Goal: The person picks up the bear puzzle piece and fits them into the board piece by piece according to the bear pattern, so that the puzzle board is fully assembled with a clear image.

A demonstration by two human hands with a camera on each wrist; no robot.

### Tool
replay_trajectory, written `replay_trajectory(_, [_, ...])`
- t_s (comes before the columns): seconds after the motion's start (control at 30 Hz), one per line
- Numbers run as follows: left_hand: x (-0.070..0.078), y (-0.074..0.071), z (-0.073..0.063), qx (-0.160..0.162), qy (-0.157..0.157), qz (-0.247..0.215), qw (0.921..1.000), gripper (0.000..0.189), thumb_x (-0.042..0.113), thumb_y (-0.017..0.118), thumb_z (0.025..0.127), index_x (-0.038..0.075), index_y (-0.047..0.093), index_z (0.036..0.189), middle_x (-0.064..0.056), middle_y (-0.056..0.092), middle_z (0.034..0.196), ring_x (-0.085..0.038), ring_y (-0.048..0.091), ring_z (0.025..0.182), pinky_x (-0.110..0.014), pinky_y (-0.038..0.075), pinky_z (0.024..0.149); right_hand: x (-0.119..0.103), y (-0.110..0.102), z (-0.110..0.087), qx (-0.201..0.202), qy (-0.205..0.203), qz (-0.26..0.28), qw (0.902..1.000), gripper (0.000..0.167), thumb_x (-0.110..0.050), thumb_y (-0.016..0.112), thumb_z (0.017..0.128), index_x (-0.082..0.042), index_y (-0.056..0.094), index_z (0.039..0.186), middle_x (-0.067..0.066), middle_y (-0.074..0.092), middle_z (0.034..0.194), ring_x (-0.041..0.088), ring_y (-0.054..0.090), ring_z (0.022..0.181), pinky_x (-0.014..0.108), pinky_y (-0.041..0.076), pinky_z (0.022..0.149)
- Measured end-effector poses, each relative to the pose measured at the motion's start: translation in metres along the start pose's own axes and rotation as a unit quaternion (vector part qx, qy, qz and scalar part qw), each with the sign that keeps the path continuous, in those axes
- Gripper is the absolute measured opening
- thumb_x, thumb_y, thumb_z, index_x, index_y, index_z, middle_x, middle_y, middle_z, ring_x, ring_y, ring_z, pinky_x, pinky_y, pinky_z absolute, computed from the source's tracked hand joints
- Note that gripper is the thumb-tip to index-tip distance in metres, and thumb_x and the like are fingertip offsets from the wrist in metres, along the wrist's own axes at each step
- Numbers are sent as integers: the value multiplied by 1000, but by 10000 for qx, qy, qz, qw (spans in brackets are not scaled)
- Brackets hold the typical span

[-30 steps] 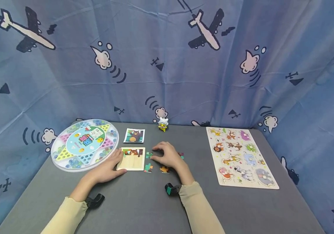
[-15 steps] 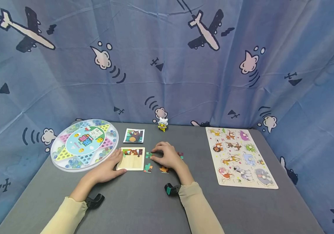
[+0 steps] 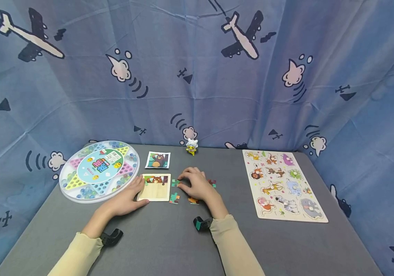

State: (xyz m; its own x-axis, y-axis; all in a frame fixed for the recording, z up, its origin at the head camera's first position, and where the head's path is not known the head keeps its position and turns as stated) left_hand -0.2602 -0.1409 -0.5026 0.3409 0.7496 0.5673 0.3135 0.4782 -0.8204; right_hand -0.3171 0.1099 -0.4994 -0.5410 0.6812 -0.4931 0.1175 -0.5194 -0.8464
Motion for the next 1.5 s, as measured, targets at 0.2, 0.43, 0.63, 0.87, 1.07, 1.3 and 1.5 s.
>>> replay_trajectory(0.2, [1, 0, 0, 21, 48, -26, 10000, 89, 35, 68, 103, -17, 24, 160, -34, 12, 171, -49, 11, 161, -59, 16, 131, 1, 1, -1, 39, 85, -121, 9999, 21, -29, 78, 99, -18, 79, 116, 6, 66, 126, 28, 56, 119, 52, 41, 94])
replay_trajectory(0.43, [1, 2, 1, 19, 70, -29, 10000, 89, 34, 68, 103, -17, 24, 160, -35, 12, 171, -50, 11, 160, -59, 16, 131, -1, 3, -1, -82, 97, -246, 9996, 24, -29, 75, 101, -14, 76, 119, 9, 65, 129, 31, 55, 124, 54, 41, 97])
replay_trajectory(0.63, [2, 2, 1, 12, 61, -44, 10000, 89, 35, 68, 103, -17, 24, 160, -35, 12, 171, -50, 11, 160, -59, 16, 131, -1, -3, -3, 33, 122, -28, 9999, 23, -25, 75, 101, -11, 75, 120, 9, 68, 127, 32, 55, 124, 55, 40, 98])
replay_trajectory(0.87, [1, -1, -2, 4, -5, 3, 10000, 90, 37, 68, 103, -16, 24, 160, -33, 11, 172, -49, 10, 161, -59, 16, 131, -8, -10, 2, 218, 269, 373, 9987, 25, -24, 72, 103, -8, 73, 123, 10, 70, 123, 31, 57, 120, 58, 43, 101])
replay_trajectory(1.07, [3, -4, -1, 4, -36, -4, 10000, 89, 34, 68, 103, -16, 24, 161, -33, 11, 172, -49, 10, 161, -59, 16, 131, -26, -12, 11, 278, 351, 614, 9971, 26, -23, 71, 104, -8, 73, 125, 10, 70, 124, 31, 58, 118, 61, 44, 104])
replay_trajectory(1.3, [3, -3, 0, 51, -5, -31, 10000, 88, 33, 69, 102, -18, 25, 159, -35, 13, 171, -51, 12, 160, -60, 17, 130, -51, -7, 22, 271, 174, 693, 9971, 25, -20, 71, 104, -6, 73, 125, 12, 72, 124, 33, 59, 114, 61, 45, 101])
replay_trajectory(1.5, [2, -2, 0, 73, 41, -34, 10000, 88, 34, 69, 102, -18, 26, 159, -36, 14, 170, -51, 13, 160, -60, 17, 130, -65, 10, 31, 196, 82, 578, 9981, 24, -23, 71, 104, -7, 74, 122, 10, 73, 119, 31, 59, 115, 56, 45, 98])
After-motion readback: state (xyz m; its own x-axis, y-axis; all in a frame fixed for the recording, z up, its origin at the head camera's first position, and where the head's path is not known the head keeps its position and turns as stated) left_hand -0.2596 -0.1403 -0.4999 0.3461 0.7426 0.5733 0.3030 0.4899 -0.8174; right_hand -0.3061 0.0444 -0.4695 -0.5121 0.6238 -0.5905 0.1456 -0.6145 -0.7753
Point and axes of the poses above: each hand's wrist, its own z-axis towards the middle knuckle, its own y-axis out of the palm, x = y × z, the point moved 6 cm from there along z, towards the middle knuckle
